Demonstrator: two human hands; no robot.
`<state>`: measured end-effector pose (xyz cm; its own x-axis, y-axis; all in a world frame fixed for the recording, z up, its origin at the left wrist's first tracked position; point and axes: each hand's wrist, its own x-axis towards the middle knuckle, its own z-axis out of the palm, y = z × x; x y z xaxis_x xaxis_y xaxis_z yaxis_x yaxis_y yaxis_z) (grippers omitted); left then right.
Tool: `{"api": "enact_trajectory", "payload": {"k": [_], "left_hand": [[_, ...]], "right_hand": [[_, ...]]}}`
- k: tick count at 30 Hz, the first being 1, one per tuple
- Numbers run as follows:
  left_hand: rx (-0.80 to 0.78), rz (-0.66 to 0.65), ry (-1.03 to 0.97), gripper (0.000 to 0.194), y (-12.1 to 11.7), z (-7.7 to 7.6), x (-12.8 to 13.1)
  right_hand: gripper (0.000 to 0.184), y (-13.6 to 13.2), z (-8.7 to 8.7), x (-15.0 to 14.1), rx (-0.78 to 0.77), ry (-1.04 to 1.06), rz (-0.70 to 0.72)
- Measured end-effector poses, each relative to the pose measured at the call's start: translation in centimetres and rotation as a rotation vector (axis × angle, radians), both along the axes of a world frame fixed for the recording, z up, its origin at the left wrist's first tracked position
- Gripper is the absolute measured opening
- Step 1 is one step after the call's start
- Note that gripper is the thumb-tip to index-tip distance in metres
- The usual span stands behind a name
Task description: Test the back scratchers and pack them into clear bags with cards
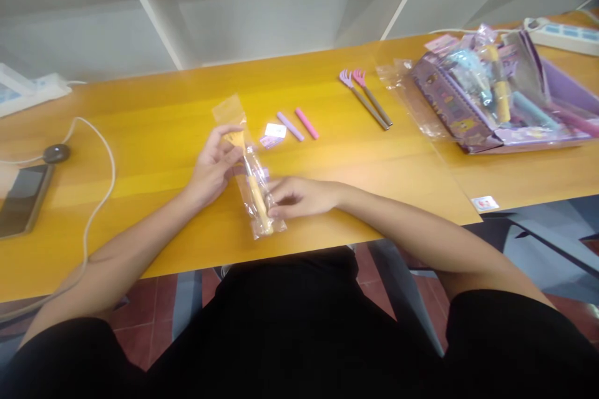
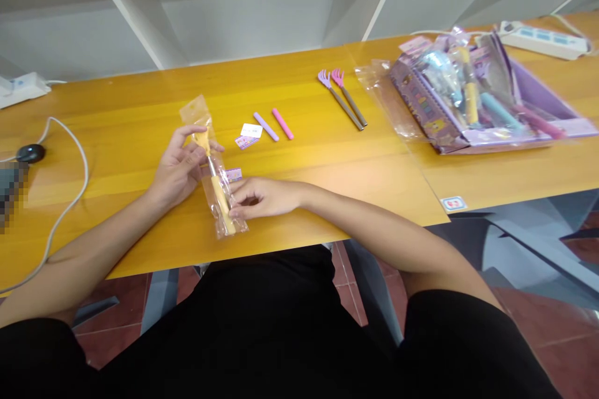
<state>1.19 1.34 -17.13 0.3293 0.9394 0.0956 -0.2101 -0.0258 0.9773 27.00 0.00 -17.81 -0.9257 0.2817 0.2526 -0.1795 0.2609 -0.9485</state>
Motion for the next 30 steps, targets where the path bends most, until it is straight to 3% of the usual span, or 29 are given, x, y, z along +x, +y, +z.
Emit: {"api": "enact_trajectory", "payload": {"k": [2,5,8,11,13,15,20,24,27,30], "left_hand": [[0.015,0.090,0.014,0.049,0.1,0.1,-0.1],[0.042,0.130,0.063,0.045,0.1,-0.1,-0.1],[0.017,0.110,0.078,0.055,-0.1,-0.4,0.1],[-0.012,0.093,0.063,0.069,-0.3,-0.5,0.1],[-0.017,0.088,0.072,0.075,-0.3,-0.6,0.1],[-0.012,0.087,0.084,0.078,-0.2,-0.7,0.1],[0.013,0.043,0.092,0.090,-0.2,-1.0,0.1],[0.014,-0.001,0.091,0.098,-0.3,-1.1,0.3],[-0.009,0.004,0.064,0.100,-0.4,-0.9,0.4],[-0.030,0.012,0.038,0.104,-0.3,-0.7,0.4]], "right_hand": [[0.052,0.1,-0.5,-0.2,0.130,-0.030,-0.057],[0.049,1.0,-1.6,-0.2,0.322,-0.050,-0.337],[0.027,1.9,-2.5,0.2,0.414,-0.107,-0.587],[0.042,2.2,-3.0,0.3,0.542,-0.283,-0.692],[0.051,2.1,-3.1,0.2,0.615,-0.396,-0.706],[0.046,2.1,-3.1,0.1,0.634,-0.432,-0.707],[0.034,2.3,-2.4,0.3,0.506,-0.419,-0.688],[0.037,2.2,-1.7,0.6,0.433,-0.472,-0.664],[0.052,2.0,-1.6,0.6,0.488,-0.454,-0.672],[0.045,2.0,-1.7,0.6,0.534,-0.431,-0.654]]}}
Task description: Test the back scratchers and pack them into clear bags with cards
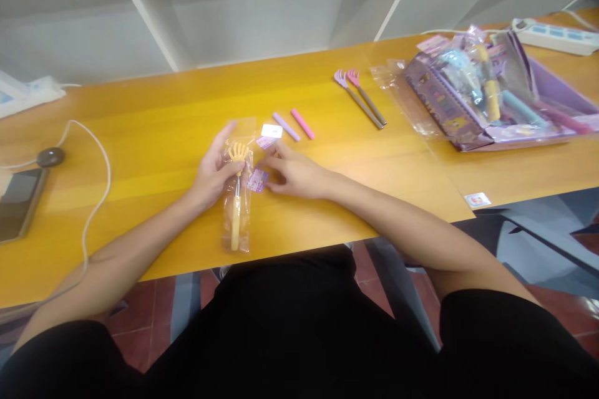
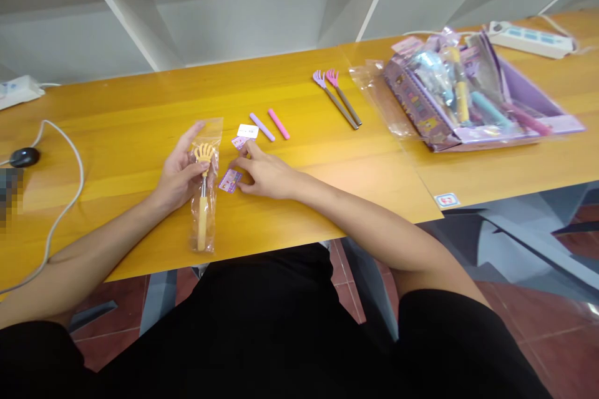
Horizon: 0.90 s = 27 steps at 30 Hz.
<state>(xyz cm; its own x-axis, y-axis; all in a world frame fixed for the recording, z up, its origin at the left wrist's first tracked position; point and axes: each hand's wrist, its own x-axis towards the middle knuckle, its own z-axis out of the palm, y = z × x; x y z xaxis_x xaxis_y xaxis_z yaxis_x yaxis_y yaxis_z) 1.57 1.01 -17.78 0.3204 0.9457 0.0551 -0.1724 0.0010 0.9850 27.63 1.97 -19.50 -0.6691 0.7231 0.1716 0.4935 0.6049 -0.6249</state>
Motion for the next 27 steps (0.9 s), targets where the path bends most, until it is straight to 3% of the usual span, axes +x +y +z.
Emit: {"api": "enact_trajectory", "payload": {"k": [3,7,12,20,27], "left_hand": [[-0.033,-0.003,0.006,0.104,0.1,0.2,-0.1],[-0.065,0.046,-0.001,0.103,0.5,0.0,-0.1],[-0.070,0.047,0.013,0.103,1.2,-0.6,-0.5],[-0.114,0.079,0.021,0.099,1.4,-0.9,-0.6],[-0.093,0.066,0.028,0.095,1.4,-0.9,-0.6]], "right_hand": [[0.040,0.0,0.0,0.1,-0.003,-0.008,0.000],[0.061,-0.2,0.2,0.2,0.038,-0.037,0.050],[0.040,-0.3,0.6,0.4,0.021,-0.053,0.084],[0.024,0.0,1.2,0.5,-0.126,0.015,0.173],[0.033,-0.7,2.0,0.2,-0.193,-0.021,0.106]]}}
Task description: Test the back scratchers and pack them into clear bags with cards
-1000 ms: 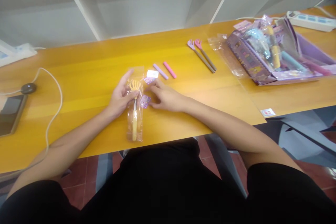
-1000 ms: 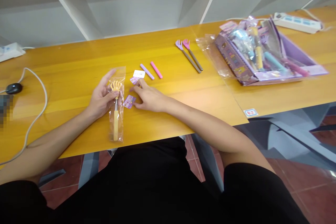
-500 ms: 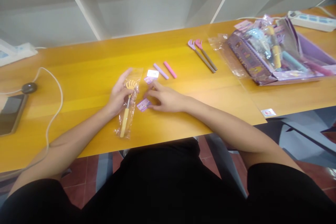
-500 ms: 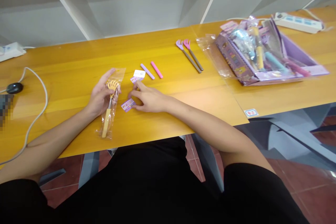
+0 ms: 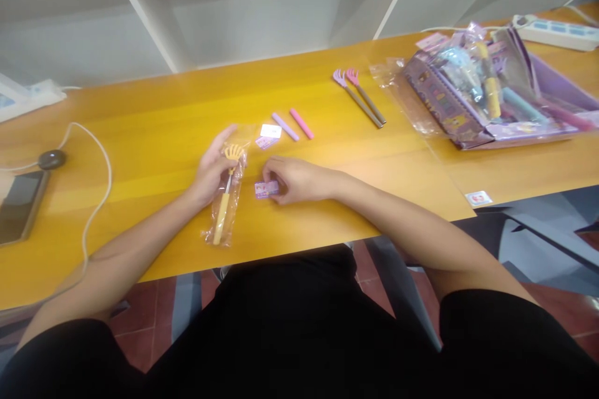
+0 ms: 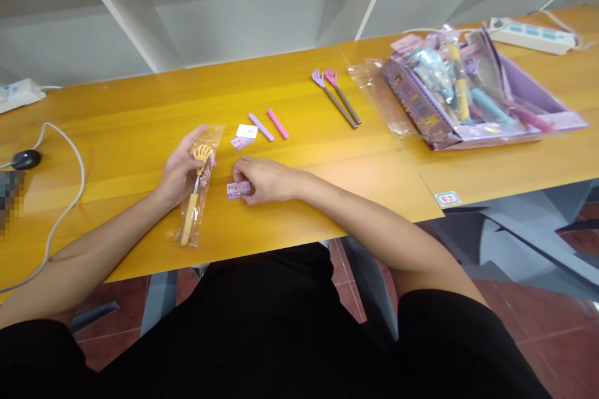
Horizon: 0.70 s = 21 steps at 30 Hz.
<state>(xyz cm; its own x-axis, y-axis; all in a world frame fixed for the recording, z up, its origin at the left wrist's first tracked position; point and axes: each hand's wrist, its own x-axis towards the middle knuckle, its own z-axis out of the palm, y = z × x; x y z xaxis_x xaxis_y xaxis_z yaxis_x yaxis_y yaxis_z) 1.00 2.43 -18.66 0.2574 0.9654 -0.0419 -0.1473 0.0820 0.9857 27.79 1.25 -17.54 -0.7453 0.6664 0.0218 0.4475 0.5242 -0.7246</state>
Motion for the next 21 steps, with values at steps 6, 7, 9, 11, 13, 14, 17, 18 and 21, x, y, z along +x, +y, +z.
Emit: {"api": "enact_trajectory", "payload": {"k": [6,7,9,11,13,14,17,18,21], "left_hand": [[-0.045,0.042,0.023,0.106,-0.5,0.9,0.5],[-0.052,0.035,0.024,0.108,-0.6,1.1,0.5],[-0.056,0.017,0.023,0.111,-0.7,1.3,0.6],[-0.064,-0.006,0.023,0.115,-0.8,1.3,0.6],[-0.070,-0.032,0.018,0.118,-1.0,1.2,0.6],[-0.075,-0.052,0.017,0.120,-1.2,1.2,0.6],[-0.094,-0.126,0.045,0.123,-1.8,1.0,0.6],[-0.100,-0.157,0.062,0.123,-2.0,1.0,0.6],[-0.097,-0.231,0.111,0.122,-2.7,1.1,0.6]], "right_hand": [[0.046,-0.2,0.5,0.3,-0.100,0.010,0.043],[0.037,0.0,0.4,0.4,-0.087,0.023,0.075],[0.017,0.3,-0.1,0.4,-0.061,0.096,0.111],[0.016,0.7,-0.6,0.4,-0.026,0.203,0.064],[0.022,1.0,-1.1,0.4,0.032,0.291,-0.039],[0.023,1.2,-1.2,0.3,0.085,0.326,-0.083],[0.021,1.4,-1.0,0.4,0.334,0.435,-0.123],[0.022,1.4,-0.9,0.4,0.426,0.463,-0.112],[0.024,1.1,-0.5,0.4,0.622,0.476,-0.098]]}}
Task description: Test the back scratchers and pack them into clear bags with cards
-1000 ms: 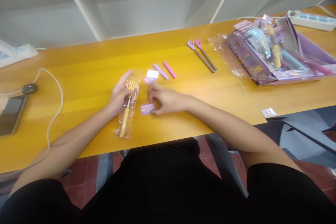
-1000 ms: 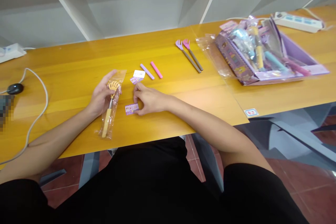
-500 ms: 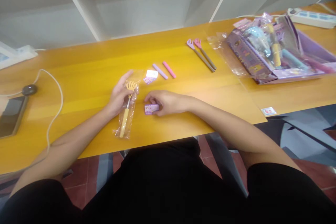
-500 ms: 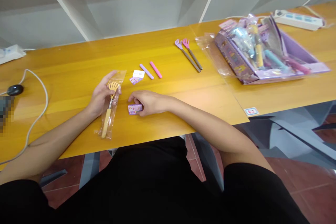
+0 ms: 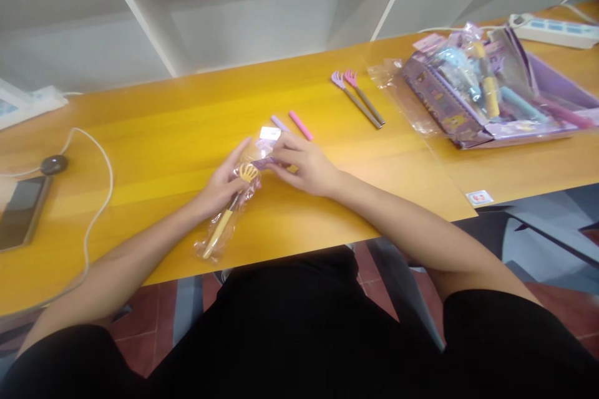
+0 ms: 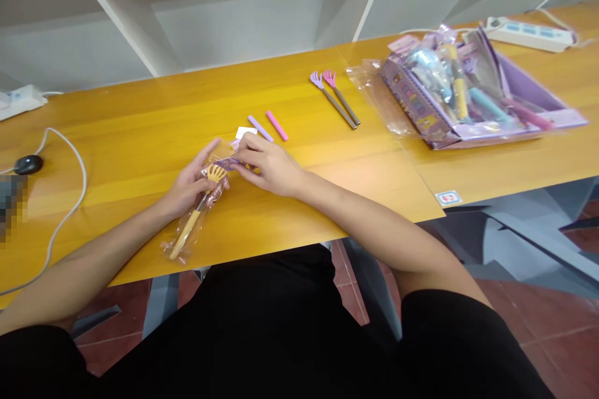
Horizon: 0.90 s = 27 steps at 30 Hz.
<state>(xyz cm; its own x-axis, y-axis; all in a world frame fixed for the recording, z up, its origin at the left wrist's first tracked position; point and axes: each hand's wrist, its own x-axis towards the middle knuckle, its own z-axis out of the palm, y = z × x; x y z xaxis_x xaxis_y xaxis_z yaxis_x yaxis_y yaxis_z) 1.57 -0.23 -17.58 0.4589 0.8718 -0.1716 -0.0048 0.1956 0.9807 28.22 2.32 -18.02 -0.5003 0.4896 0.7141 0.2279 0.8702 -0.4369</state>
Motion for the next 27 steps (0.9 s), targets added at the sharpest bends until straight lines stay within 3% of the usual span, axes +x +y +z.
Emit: {"api": "enact_trajectory", "payload": {"k": [3,8,17,20,24,27], "left_hand": [[0.024,-0.035,0.047,0.121,-0.4,0.2,-0.1],[0.037,-0.090,0.087,0.118,-0.6,0.4,-0.1],[-0.023,-0.144,-0.027,0.115,-0.5,-0.1,0.0],[-0.101,-0.123,-0.117,0.112,0.0,-0.2,0.2],[-0.174,-0.122,-0.169,0.089,0.3,0.2,0.5],[-0.172,-0.159,-0.127,0.091,0.2,0.6,0.4]], "right_hand": [[0.022,-0.2,0.0,0.0,0.055,0.004,-0.089],[0.025,0.5,-0.3,0.4,-0.008,0.052,-0.238],[0.035,0.7,0.0,0.6,-0.391,0.071,-0.235],[0.030,0.7,0.1,0.4,-0.424,0.124,-0.206],[0.021,0.5,0.1,0.2,-0.450,0.166,-0.151],[0.021,0.2,0.1,0.1,-0.474,0.175,-0.119]]}}
